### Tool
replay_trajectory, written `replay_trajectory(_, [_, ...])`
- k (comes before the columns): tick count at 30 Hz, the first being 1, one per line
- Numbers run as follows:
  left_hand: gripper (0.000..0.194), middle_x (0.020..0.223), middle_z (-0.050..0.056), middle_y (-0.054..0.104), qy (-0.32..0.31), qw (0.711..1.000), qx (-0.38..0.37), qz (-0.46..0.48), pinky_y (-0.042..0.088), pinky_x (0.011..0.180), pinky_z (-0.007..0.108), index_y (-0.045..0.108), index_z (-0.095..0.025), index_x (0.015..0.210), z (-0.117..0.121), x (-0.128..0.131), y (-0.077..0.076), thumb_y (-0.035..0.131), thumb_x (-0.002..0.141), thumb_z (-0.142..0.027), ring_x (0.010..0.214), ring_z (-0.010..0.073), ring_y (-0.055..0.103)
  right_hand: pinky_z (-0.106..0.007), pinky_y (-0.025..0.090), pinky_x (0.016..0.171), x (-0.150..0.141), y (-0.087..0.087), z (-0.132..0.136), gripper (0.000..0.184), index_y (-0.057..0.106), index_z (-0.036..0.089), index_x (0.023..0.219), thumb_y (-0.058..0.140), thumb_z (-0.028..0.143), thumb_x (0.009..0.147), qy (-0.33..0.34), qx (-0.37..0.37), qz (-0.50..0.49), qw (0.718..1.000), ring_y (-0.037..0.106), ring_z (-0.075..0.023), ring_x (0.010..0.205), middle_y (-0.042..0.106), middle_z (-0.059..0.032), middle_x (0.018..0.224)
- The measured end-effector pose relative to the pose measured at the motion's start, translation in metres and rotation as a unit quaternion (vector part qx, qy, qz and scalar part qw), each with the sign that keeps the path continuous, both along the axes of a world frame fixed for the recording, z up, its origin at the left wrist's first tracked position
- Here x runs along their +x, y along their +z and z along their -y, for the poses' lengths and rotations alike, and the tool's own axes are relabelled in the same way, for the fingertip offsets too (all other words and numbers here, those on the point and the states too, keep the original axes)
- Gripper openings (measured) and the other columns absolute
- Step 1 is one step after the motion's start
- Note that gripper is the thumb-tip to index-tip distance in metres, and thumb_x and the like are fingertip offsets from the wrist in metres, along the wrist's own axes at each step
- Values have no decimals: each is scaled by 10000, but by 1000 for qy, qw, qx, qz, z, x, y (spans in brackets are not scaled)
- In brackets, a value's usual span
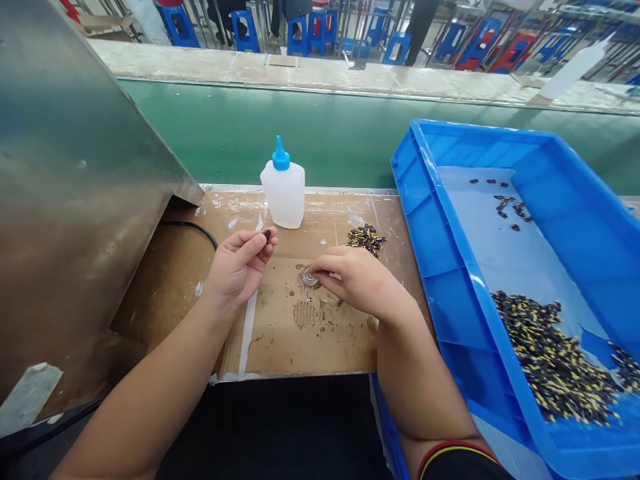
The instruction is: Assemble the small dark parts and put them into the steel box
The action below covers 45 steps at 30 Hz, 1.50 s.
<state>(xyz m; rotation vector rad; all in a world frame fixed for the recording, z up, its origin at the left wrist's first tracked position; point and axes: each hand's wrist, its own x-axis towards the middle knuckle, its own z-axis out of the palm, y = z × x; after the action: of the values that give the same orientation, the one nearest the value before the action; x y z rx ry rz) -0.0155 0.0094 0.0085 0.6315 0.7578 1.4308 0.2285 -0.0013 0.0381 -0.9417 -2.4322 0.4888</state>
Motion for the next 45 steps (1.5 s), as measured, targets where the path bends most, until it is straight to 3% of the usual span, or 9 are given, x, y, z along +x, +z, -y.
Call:
replay_trajectory(13, [297, 941, 63, 843, -3, 1000, 6, 7, 612, 768, 157, 844, -188, 805, 2, 0, 3, 1058, 620, -278, 822, 102, 770, -291, 519, 748, -5, -1, -1, 148, 781, 214, 1048, 647, 151, 1052, -10, 14, 2, 1000, 719, -182, 847, 779, -20, 973])
replay_trajectory(17, [304, 945, 67, 839, -1, 1000, 1, 2, 609, 766, 194, 833, -186, 802, 3, -1, 3, 1056, 621, -286, 827, 118, 765, -296, 519, 713, -5, 2, 0, 137, 763, 224, 1019, 633, 190, 1047, -44, 31, -20, 998, 703, -174, 790, 765, -11, 909])
replay_trajectory(23, [317, 959, 69, 839, -12, 1000, -1, -5, 602, 770, 217, 824, -189, 811, 4, 0, 2, 1055, 639, -321, 835, 127, 758, -323, 557, 699, -8, 8, 3, 100, 734, 230, 954, 658, 224, 1019, -106, 53, -133, 984, 696, -174, 758, 773, -22, 917])
replay_trajectory(29, [318, 956, 67, 840, -23, 1000, -5, -1, 599, 768, 207, 809, -189, 774, 5, 1, 2, 1057, 641, -336, 829, 121, 754, -314, 534, 655, -7, 8, 3, 98, 746, 223, 886, 690, 165, 942, -79, -3, -107, 991, 671, -154, 690, 737, 7, 798])
replay_trajectory(33, [288, 963, 64, 844, -31, 999, -5, 14, 602, 771, 189, 815, -193, 776, 5, 1, 2, 1050, 654, -308, 826, 110, 757, -338, 562, 679, -7, 8, 5, 52, 748, 226, 917, 720, 196, 947, -117, 25, -217, 969, 711, -191, 783, 777, -33, 917])
replay_trajectory(37, [283, 965, 61, 845, -33, 999, -9, 21, 606, 777, 177, 814, -195, 771, 5, 0, 2, 1049, 653, -301, 815, 102, 757, -314, 523, 638, -7, 6, 5, 94, 735, 223, 854, 692, 156, 903, -91, -25, -144, 985, 662, -153, 680, 728, 5, 787])
replay_trajectory(41, [290, 980, 55, 847, -41, 998, -18, 37, 621, 792, 173, 812, -203, 765, 7, 0, 4, 1057, 640, -295, 817, 100, 762, -310, 550, 662, -13, 5, 8, 67, 742, 227, 953, 701, 174, 943, -114, -49, -266, 956, 678, -164, 767, 739, -18, 890])
replay_trajectory(45, [305, 989, 40, 848, -52, 997, -27, 46, 630, 770, 155, 817, -219, 770, 12, 2, 8, 1069, 629, -318, 804, 92, 763, -305, 631, 695, -33, 1, 17, 103, 797, 239, 1091, 738, 213, 1011, -83, -68, -368, 924, 737, -182, 864, 779, -49, 1005])
